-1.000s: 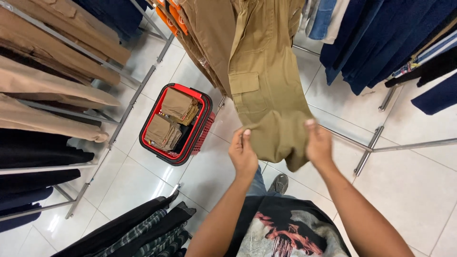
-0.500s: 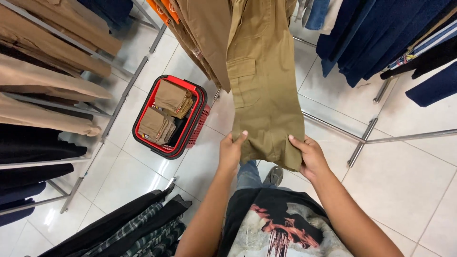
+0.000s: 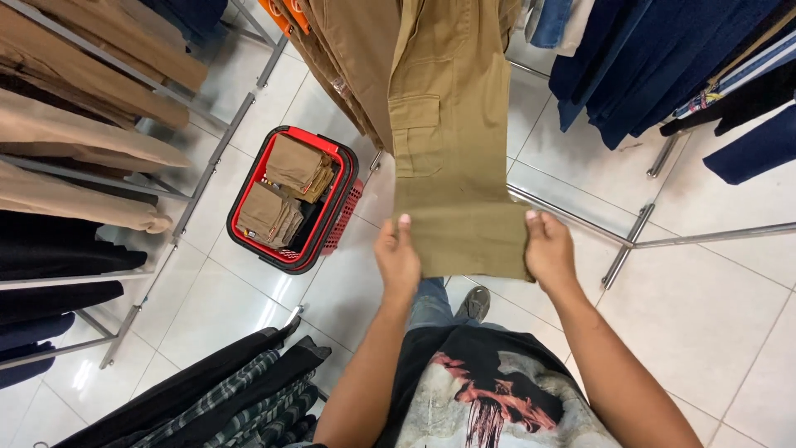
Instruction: The person is taking pairs of pants from a red shopping basket, attaching them to hangers, and then hanging the hangers onto a clothing rack.
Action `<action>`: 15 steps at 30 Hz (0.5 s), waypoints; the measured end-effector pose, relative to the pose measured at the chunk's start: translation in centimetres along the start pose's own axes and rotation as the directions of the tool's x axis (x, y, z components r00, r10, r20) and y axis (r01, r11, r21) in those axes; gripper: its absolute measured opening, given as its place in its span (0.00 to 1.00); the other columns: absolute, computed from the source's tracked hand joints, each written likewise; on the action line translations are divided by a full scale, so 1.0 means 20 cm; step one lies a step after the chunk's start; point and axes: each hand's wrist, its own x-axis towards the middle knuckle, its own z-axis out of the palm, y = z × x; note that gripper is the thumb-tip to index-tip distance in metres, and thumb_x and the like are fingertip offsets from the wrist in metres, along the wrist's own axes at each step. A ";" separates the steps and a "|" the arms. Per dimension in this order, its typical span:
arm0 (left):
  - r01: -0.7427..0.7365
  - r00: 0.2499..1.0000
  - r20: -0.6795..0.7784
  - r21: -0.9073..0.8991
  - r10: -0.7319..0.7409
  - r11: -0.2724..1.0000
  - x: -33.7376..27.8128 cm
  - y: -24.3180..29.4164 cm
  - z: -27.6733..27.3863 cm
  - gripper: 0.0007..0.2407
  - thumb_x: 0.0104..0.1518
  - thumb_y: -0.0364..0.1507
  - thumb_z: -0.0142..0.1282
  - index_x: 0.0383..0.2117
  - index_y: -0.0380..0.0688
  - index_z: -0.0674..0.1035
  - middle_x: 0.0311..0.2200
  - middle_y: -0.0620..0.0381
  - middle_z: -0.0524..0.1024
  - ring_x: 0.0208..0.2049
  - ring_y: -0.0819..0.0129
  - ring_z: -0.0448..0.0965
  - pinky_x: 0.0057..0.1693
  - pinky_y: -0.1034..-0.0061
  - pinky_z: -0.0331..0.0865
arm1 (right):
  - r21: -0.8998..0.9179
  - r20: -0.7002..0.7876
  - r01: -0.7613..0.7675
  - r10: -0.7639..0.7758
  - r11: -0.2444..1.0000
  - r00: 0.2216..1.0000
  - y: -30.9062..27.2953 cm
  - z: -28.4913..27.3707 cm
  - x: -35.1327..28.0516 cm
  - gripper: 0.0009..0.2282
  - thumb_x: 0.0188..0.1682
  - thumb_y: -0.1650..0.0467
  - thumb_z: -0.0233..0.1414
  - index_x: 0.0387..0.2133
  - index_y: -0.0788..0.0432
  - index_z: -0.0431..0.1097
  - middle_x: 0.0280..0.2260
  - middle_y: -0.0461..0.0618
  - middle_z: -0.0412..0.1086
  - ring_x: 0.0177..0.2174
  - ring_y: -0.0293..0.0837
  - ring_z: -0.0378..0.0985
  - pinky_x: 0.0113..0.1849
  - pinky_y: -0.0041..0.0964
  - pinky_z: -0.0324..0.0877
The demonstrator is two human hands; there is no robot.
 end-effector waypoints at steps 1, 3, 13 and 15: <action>-0.032 0.998 -0.051 -0.008 0.031 0.999 0.09 -0.15 -0.05 0.14 0.73 0.32 0.52 0.25 0.46 0.76 0.24 0.59 0.82 0.28 0.76 0.75 0.40 0.78 0.73 | -0.029 -0.040 0.040 -0.041 0.999 0.998 0.12 -0.01 0.08 0.13 0.66 0.66 0.48 0.34 0.55 0.77 0.26 0.51 0.70 0.33 0.47 0.70 0.40 0.47 0.66; -0.051 0.998 -0.045 -0.047 0.049 0.998 -0.06 0.16 0.03 0.13 0.74 0.31 0.52 0.27 0.46 0.77 0.24 0.58 0.82 0.27 0.76 0.76 0.40 0.78 0.74 | -0.010 -0.039 0.063 -0.063 0.998 0.997 -0.06 0.01 0.00 0.13 0.66 0.67 0.48 0.35 0.55 0.78 0.25 0.50 0.69 0.32 0.46 0.69 0.40 0.46 0.66; -0.111 0.991 0.064 -0.076 0.116 0.991 -0.09 0.17 0.04 0.12 0.72 0.31 0.54 0.27 0.44 0.79 0.24 0.55 0.84 0.26 0.76 0.78 0.37 0.77 0.76 | 0.232 -0.058 0.087 -0.075 0.969 0.995 -0.21 0.13 -0.15 0.17 0.67 0.66 0.46 0.26 0.55 0.74 0.24 0.43 0.67 0.29 0.42 0.67 0.37 0.38 0.66; -0.144 0.989 0.018 -0.077 0.146 0.987 0.06 -0.05 -0.11 0.12 0.72 0.30 0.55 0.28 0.45 0.79 0.24 0.57 0.83 0.26 0.77 0.77 0.37 0.79 0.75 | 0.166 -0.059 0.101 -0.093 0.981 0.994 -0.08 0.07 -0.06 0.17 0.67 0.67 0.46 0.27 0.57 0.75 0.24 0.44 0.68 0.29 0.42 0.68 0.38 0.41 0.67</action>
